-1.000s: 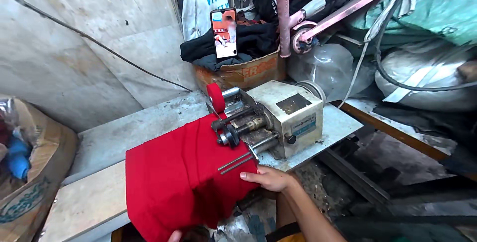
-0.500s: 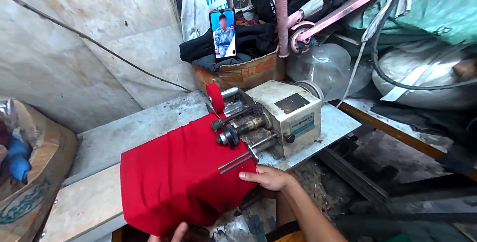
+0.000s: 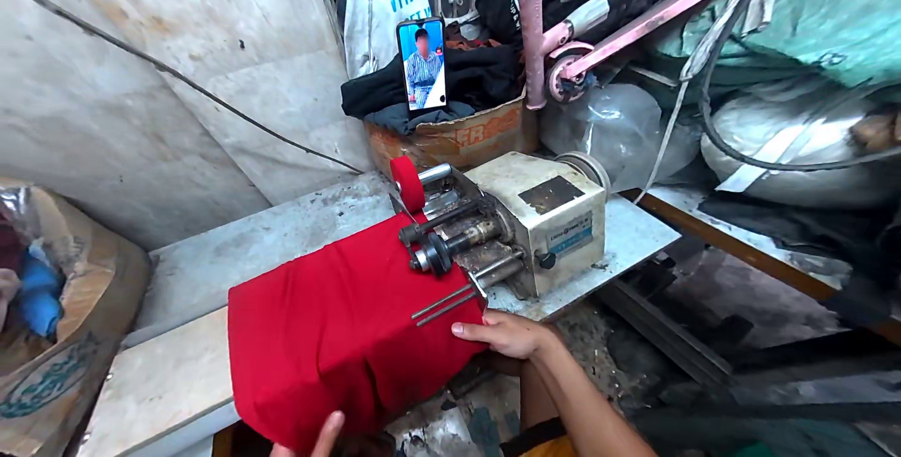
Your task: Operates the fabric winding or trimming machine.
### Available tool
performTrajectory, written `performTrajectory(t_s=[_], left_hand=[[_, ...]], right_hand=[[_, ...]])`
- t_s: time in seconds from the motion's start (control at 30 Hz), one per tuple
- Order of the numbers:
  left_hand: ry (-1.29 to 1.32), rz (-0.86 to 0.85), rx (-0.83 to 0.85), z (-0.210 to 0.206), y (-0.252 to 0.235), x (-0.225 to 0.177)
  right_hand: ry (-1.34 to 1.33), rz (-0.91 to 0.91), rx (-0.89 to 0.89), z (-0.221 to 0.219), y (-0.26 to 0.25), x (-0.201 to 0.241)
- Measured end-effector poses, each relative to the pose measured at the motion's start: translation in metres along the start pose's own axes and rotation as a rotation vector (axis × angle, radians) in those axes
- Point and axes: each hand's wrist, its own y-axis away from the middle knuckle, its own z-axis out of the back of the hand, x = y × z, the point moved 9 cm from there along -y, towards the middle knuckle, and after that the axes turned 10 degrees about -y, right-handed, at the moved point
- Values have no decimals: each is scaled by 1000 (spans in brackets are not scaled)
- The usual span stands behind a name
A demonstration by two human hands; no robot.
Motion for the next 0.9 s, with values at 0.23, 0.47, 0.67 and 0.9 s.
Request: performTrajectory(t_s=[0.23, 0.47, 0.67, 0.9], left_hand=[[80, -18, -33, 6, -5, -1], [133, -25, -14, 6, -4, 0], [188, -40, 28, 1, -1, -4], [76, -60, 74, -4, -5, -2]], right_hand=[[-36, 32, 29, -1, 0, -1], [-42, 22, 23, -1, 2, 0], [-57, 28, 12, 0, 2, 0], [-31, 21, 9, 1, 2, -2]])
